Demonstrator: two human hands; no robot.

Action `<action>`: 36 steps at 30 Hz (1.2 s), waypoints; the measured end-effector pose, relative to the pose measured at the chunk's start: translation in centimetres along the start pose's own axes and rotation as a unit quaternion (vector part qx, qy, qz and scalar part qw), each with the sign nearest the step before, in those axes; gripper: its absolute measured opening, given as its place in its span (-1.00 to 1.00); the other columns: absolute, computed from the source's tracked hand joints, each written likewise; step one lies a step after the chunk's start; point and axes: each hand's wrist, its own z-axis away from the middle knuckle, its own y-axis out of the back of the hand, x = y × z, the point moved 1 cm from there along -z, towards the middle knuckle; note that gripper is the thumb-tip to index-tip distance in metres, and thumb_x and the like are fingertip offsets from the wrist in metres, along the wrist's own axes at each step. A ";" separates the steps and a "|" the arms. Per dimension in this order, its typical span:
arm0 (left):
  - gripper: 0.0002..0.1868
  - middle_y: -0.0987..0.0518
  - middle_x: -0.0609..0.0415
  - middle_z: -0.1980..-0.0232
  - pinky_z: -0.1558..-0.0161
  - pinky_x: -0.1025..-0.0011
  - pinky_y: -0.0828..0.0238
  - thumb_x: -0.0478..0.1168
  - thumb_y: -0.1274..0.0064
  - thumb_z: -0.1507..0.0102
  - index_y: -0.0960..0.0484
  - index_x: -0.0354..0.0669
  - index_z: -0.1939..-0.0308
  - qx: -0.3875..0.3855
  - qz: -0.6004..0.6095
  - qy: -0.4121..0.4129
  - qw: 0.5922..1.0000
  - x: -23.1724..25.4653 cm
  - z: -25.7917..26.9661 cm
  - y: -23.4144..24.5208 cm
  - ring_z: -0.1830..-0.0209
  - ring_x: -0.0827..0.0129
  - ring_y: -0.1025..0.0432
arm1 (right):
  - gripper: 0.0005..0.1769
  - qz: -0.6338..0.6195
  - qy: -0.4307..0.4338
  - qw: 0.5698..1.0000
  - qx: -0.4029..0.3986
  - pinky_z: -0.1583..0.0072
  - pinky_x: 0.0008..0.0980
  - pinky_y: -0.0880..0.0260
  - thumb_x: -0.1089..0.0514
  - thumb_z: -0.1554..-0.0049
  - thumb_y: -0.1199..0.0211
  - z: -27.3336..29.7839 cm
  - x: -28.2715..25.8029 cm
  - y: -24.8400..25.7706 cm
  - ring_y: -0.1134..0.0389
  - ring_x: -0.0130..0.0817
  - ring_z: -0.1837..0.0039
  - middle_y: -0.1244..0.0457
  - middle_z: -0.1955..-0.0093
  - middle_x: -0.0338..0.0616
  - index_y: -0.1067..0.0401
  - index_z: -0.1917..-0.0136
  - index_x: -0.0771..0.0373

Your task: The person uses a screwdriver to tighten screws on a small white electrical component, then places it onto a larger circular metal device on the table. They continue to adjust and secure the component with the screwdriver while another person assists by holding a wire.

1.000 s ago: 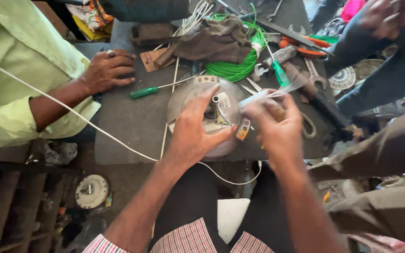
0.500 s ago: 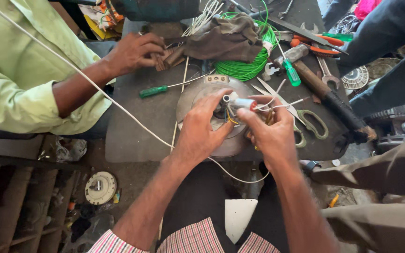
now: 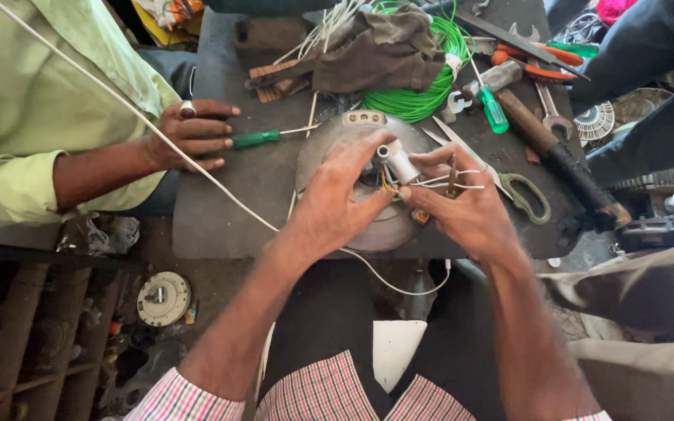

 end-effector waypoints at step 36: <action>-0.72 -0.39 -0.14 -0.50 -0.50 0.09 -0.18 -0.11 -0.25 -0.27 -0.77 -0.02 -0.04 0.100 -0.080 0.013 0.992 2.1 0.8 -2.0 -0.52 -0.05 -0.22 | -0.73 0.015 0.012 0.975 0.221 0.32 -0.63 -0.16 0.17 -0.20 -0.37 4.3 -1.0 0.8 -0.18 -0.70 0.35 -0.30 0.23 -0.33 -0.61 -0.17 0.22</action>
